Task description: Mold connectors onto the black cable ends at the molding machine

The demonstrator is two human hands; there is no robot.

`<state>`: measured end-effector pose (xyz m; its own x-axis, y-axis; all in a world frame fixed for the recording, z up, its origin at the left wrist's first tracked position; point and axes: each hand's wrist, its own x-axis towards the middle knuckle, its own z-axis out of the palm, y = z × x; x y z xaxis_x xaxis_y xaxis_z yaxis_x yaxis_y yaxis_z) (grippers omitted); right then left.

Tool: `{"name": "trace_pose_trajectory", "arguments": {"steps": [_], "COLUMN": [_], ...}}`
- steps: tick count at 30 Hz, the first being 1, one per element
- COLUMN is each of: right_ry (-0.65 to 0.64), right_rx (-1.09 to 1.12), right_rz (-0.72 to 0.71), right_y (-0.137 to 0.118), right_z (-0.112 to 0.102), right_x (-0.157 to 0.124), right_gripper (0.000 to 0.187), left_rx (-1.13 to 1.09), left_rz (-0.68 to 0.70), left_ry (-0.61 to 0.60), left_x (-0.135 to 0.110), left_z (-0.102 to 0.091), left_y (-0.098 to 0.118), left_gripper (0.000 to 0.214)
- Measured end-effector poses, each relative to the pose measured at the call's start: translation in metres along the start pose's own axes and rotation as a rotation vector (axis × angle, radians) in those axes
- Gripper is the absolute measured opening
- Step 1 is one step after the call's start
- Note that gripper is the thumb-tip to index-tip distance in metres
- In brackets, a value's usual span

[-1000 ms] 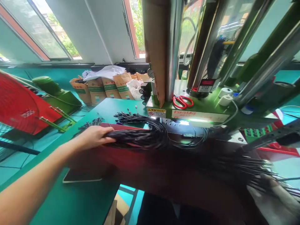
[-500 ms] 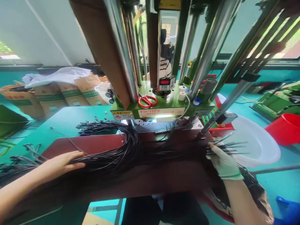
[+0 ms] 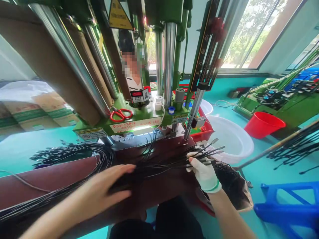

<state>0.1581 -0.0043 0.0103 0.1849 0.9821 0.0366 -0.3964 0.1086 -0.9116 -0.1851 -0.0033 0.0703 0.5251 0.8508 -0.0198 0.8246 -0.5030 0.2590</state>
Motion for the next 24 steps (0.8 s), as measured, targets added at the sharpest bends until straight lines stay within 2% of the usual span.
{"name": "trace_pose_trajectory", "arguments": {"steps": [2, 4, 6, 8, 10, 13, 20, 24], "right_ry": [-0.040, -0.057, -0.054, -0.037, -0.009, 0.028, 0.104, 0.232], "right_rx": [-0.023, -0.017, 0.038, 0.126, 0.205, 0.264, 0.333, 0.369], "right_rz": [-0.026, -0.027, -0.002, 0.031, 0.058, 0.078, 0.027, -0.023], "right_y": [-0.002, -0.003, -0.002, 0.001, 0.004, 0.010, 0.018, 0.019], "right_z": [0.001, 0.000, -0.004, -0.010, -0.016, -0.022, -0.018, -0.012], "right_x": [0.003, 0.009, 0.015, 0.020, 0.023, 0.026, 0.032, 0.034], "right_gripper": [0.015, 0.015, 0.017, 0.021, 0.024, 0.022, 0.021, 0.025], "left_rx": [-0.198, -0.382, -0.599, -0.811, -0.952, -1.008, -0.899, -0.843], "left_rz": [0.106, 0.175, 0.166, 0.110, 0.065, 0.049, 0.035, 0.017], "left_ry": [-0.016, -0.030, -0.158, -0.269, -0.309, -0.300, -0.244, -0.213], "left_x": [0.055, 0.105, 0.142, 0.163, 0.171, 0.170, 0.165, 0.162], "left_z": [0.014, 0.030, 0.045, 0.056, 0.065, 0.072, 0.072, 0.068], "left_y": [0.065, 0.107, 0.126, 0.129, 0.126, 0.121, 0.125, 0.127], "left_gripper": [0.053, 0.046, 0.025, 0.023, 0.022, 0.021, 0.022, 0.024]}}
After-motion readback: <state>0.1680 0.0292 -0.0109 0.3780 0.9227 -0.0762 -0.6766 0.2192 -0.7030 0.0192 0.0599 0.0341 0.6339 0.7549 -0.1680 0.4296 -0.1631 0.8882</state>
